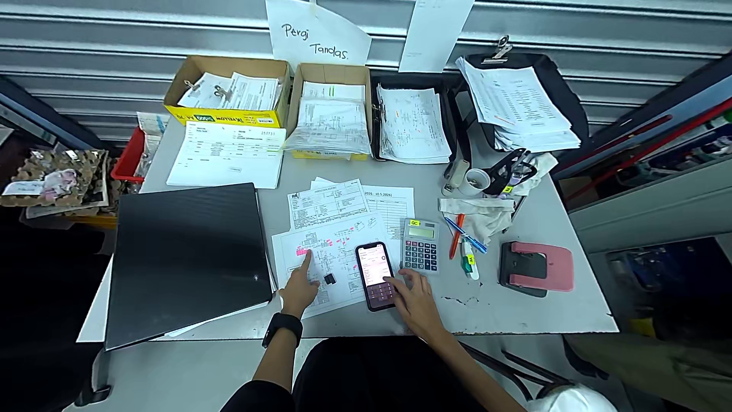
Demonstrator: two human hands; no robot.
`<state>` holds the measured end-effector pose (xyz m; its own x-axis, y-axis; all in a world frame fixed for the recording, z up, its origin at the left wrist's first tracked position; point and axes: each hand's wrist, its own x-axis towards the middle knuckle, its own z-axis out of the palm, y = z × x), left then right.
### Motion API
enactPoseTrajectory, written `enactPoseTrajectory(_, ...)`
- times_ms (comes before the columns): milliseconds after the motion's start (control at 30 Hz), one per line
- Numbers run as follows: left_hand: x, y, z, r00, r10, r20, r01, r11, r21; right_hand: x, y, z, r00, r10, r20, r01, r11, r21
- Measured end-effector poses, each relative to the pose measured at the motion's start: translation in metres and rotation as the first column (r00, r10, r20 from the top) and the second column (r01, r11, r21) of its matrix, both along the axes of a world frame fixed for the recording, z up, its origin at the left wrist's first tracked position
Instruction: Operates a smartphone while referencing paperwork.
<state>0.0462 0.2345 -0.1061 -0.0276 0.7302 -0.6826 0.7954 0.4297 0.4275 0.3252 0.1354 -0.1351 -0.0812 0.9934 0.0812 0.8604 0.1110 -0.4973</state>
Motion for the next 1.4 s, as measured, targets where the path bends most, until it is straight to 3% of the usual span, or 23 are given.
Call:
enactPoseTrajectory(300,0.009,0.001,0.002,0.999,0.014,-0.038,-0.016,0.999,-0.047,-0.016,0.049,0.011,0.997,-0.035,0.07,0.046,0.984,-0.169)
enactPoseTrajectory(533,0.008,-0.001,0.002,0.999,0.025,-0.031,-0.026,0.999,-0.039,-0.028,0.059,0.013,0.991,-0.055,0.12,0.08,0.973,-0.216)
enactPoseTrajectory(767,0.009,0.0,0.004,0.999,0.017,-0.04,-0.018,0.999,-0.046,-0.017,0.044,0.01,0.984,-0.177,0.028,0.179,0.977,-0.116)
enactPoseTrajectory(1033,0.011,0.0,0.007,0.999,0.018,-0.047,-0.021,0.998,-0.056,0.01,0.004,-0.017,0.983,-0.169,-0.065,0.173,0.982,0.069)
enactPoseTrajectory(1233,0.012,0.0,0.011,0.998,0.011,-0.056,-0.015,0.997,-0.071,0.026,-0.013,-0.029,0.965,-0.183,-0.189,0.201,0.976,0.081)
enactPoseTrajectory(1400,0.013,0.001,0.015,0.999,0.006,-0.051,-0.011,0.997,-0.082,0.026,-0.012,-0.038,0.956,-0.22,-0.196,0.242,0.965,0.097)
